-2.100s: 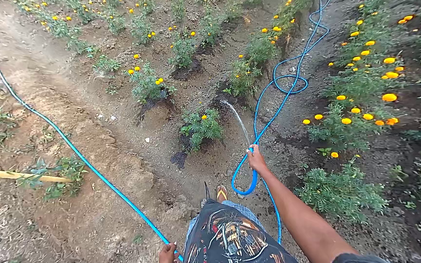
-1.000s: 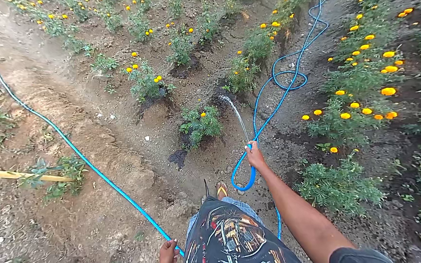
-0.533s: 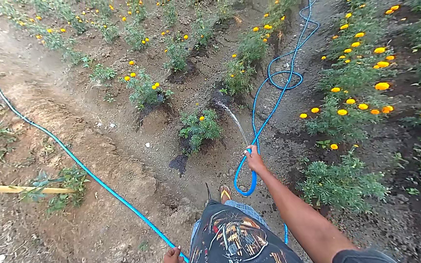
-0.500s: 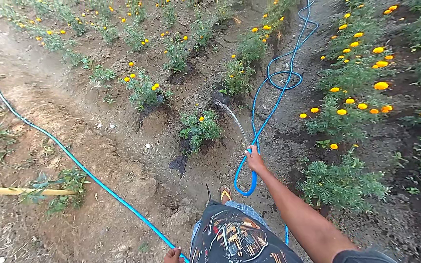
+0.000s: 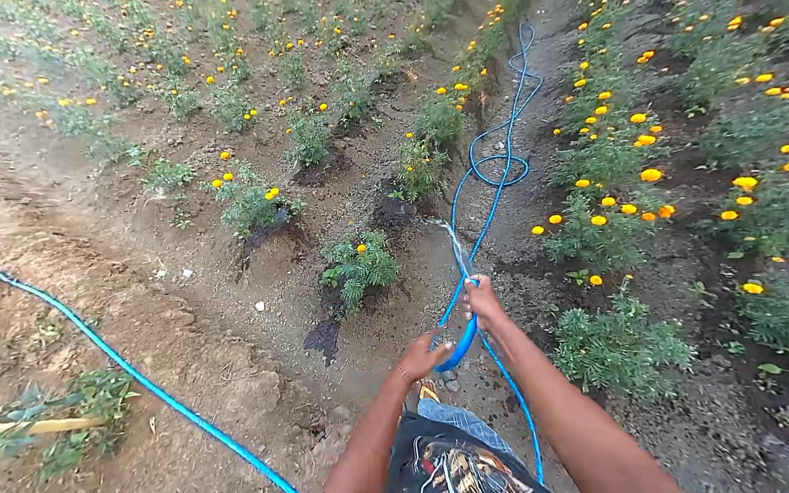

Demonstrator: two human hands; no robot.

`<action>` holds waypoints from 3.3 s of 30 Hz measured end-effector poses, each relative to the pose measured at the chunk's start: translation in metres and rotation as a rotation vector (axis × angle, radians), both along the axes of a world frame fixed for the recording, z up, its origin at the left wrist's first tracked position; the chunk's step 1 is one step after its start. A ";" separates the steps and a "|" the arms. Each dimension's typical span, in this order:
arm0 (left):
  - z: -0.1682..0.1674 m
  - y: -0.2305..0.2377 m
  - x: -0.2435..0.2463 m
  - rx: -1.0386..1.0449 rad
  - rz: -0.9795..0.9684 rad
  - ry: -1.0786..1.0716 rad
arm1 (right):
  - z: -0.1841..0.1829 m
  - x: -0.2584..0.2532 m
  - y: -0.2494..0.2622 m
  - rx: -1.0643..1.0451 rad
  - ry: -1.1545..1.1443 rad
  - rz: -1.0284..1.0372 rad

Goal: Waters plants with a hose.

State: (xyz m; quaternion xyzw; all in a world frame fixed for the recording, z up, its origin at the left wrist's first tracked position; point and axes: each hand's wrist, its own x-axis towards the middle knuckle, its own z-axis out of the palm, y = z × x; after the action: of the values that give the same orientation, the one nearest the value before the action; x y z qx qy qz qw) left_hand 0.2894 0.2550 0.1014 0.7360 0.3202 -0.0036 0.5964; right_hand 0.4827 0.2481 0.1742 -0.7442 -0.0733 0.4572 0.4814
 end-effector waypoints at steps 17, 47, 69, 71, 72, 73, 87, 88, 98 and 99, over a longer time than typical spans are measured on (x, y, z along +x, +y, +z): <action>0.008 -0.066 0.147 0.066 -0.358 0.088 | 0.004 0.170 -0.141 0.095 0.029 -0.650; 0.039 -0.122 0.243 0.182 -0.673 0.291 | 0.001 0.252 -0.229 0.062 0.002 -0.695; 0.040 -0.130 0.252 0.197 -0.674 0.295 | -0.001 0.259 -0.240 0.057 0.019 -0.734; 0.040 -0.130 0.253 0.197 -0.661 0.287 | 0.001 0.260 -0.241 0.051 0.011 -0.730; 0.040 -0.130 0.254 0.194 -0.657 0.290 | 0.001 0.260 -0.241 0.050 0.011 -0.730; 0.040 -0.130 0.254 0.191 -0.656 0.294 | 0.001 0.261 -0.241 0.052 0.014 -0.732; 0.033 -0.136 0.258 0.224 -0.838 0.403 | -0.054 0.240 -0.284 0.028 0.150 -0.961; 0.032 -0.136 0.258 0.224 -0.854 0.413 | -0.058 0.238 -0.287 0.032 0.170 -0.976; 0.036 -0.146 0.260 0.257 -0.947 0.541 | -0.092 0.216 -0.312 0.078 0.385 -1.123; 0.036 -0.147 0.260 0.256 -0.950 0.547 | -0.092 0.214 -0.313 0.086 0.396 -1.131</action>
State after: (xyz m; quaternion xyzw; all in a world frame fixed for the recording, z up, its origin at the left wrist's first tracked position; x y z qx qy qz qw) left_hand 0.5497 0.1080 0.1374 0.8382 0.0944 -0.4235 0.3304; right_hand 0.6970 -0.0649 0.0818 -0.5481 0.4068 0.2569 0.6842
